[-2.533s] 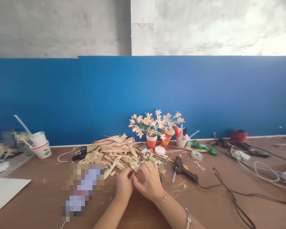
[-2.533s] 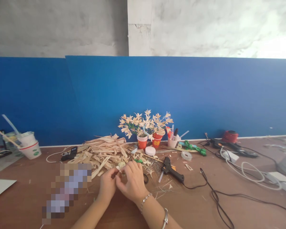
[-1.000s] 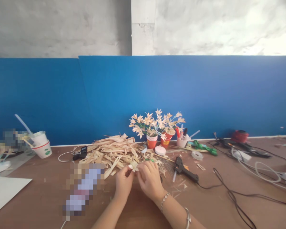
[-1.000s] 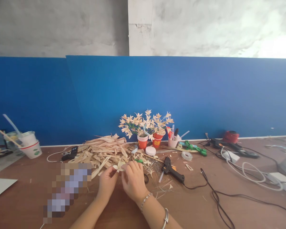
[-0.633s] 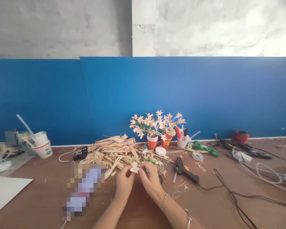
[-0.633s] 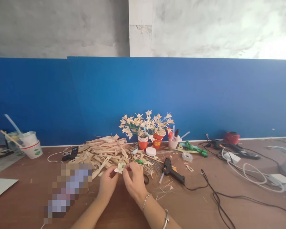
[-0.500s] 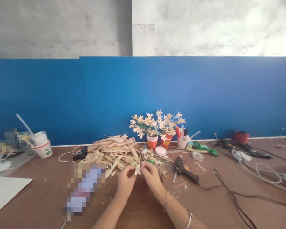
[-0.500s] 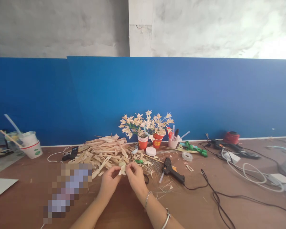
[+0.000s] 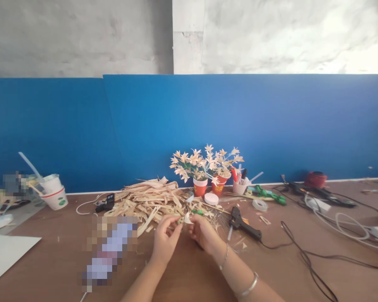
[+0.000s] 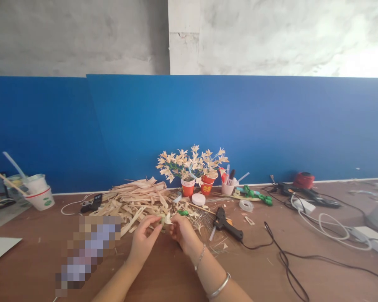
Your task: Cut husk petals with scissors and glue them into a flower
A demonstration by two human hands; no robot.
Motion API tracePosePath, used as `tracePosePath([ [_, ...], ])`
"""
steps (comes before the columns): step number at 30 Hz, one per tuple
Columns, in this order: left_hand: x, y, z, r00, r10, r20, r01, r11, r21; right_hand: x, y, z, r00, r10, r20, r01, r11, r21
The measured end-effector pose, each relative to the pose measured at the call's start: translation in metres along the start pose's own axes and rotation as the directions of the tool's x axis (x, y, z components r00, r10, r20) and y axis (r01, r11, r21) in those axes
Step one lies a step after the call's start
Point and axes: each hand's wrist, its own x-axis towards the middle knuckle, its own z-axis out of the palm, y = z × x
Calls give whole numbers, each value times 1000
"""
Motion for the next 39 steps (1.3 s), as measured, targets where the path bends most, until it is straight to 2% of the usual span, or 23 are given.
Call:
tracePosePath([
  [8, 2, -10, 3, 997, 81, 18, -83, 987, 140, 4, 4, 2, 980, -187, -62, 171, 963, -210],
  [15, 2, -13, 4, 998, 49, 42, -54, 989, 136, 6, 6, 1, 945, -323, -51, 290, 899, -328],
  [24, 6, -7, 0, 1000, -26, 18, 26, 1000, -2, 0, 3, 6, 933, -359, 8, 336, 863, -377],
  [29, 6, -8, 0, 999, -32, 19, 32, 999, -7, -4, -1, 9, 935, -354, 36, 342, 865, -367],
  [39, 6, -7, 1, 999, -8, -46, 10, 999, 33, -2, 4, 7, 931, -362, 39, 346, 845, -407],
])
